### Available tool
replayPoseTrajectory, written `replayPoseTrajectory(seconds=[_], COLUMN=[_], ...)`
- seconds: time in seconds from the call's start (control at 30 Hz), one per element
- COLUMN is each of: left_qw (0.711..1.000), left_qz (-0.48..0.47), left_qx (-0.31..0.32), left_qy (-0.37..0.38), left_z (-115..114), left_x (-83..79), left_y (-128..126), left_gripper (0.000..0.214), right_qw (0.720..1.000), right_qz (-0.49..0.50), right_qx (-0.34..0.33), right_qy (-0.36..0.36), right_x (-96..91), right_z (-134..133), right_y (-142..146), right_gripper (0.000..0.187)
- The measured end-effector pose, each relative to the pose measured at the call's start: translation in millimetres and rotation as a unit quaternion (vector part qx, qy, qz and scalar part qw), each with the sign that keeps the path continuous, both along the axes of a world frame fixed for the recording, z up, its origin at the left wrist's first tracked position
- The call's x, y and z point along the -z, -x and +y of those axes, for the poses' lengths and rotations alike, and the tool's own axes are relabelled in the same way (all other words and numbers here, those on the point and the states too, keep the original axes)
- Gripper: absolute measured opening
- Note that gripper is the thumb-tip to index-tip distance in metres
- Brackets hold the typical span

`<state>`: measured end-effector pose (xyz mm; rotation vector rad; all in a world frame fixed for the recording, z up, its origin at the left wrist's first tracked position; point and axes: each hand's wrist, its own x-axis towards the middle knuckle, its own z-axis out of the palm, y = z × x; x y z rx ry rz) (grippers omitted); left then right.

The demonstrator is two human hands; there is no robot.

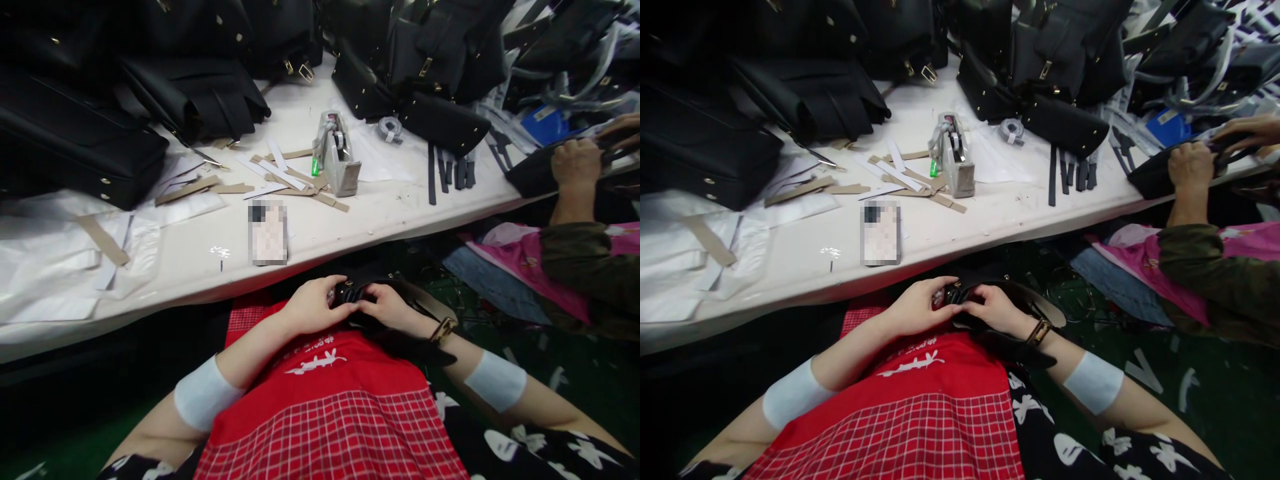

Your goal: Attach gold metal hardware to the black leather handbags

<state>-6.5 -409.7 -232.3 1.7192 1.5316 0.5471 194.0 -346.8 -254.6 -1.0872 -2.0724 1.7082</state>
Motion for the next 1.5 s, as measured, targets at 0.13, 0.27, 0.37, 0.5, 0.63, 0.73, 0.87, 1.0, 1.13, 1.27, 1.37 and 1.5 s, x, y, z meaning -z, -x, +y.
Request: replayPoseTrajectory(seconds=[0.13, 0.27, 0.37, 0.5, 0.63, 0.73, 0.87, 1.0, 1.13, 1.27, 1.37, 1.5], left_qw=[0.993, 0.997, 0.997, 0.992, 0.987, 0.986, 0.987, 0.989, 0.991, 0.992, 0.992, 0.991], left_qz=[0.107, 0.074, 0.065, 0.121, 0.154, 0.163, 0.163, 0.144, 0.113, 0.108, 0.112, 0.116], left_qx=[-0.050, -0.026, -0.027, -0.039, -0.047, -0.035, -0.002, -0.043, -0.069, -0.059, -0.053, -0.060], left_qy=[0.025, 0.022, 0.010, -0.007, 0.005, 0.005, 0.007, 0.019, 0.027, 0.024, 0.025, 0.027], left_z=[-6, 0, 4, 6, 9, 9, 6, 7, 13, 17, 19, 19], left_x=[-11.1, -5.0, 7.0, 15.3, 14.2, 14.9, 19.7, 22.3, 20.4, 19.1, 20.0, 20.5], left_y=[-9, -2, 5, 2, -5, -14, -21, -10, 1, 0, 0, 7], left_gripper=[0.054, 0.047, 0.043, 0.042, 0.039, 0.039, 0.038, 0.037, 0.037, 0.036, 0.036, 0.035], right_qw=[0.994, 0.982, 0.978, 0.975, 0.939, 0.873, 0.829, 0.844, 0.883, 0.851, 0.853, 0.967], right_qz=[-0.022, -0.035, -0.019, -0.047, -0.185, -0.329, -0.390, -0.376, -0.242, -0.257, -0.275, -0.115], right_qx=[-0.073, -0.090, -0.098, -0.056, -0.078, -0.173, -0.277, -0.225, -0.157, -0.245, -0.239, -0.152], right_qy=[-0.084, -0.164, -0.183, -0.209, -0.279, -0.317, -0.290, -0.310, -0.372, -0.387, -0.373, -0.169], right_x=[-3.8, -8.6, -9.4, -11.1, -19.5, -25.2, -28.6, -34.6, -34.1, -20.8, -15.6, -33.1], right_z=[-3, 4, 12, 13, 11, 11, 13, 13, 15, 17, 20, 33], right_y=[-5, -11, -11, -1, 14, 26, 37, 35, 28, 31, 36, 19], right_gripper=[0.017, 0.024, 0.027, 0.026, 0.022, 0.022, 0.028, 0.026, 0.021, 0.022, 0.022, 0.035])
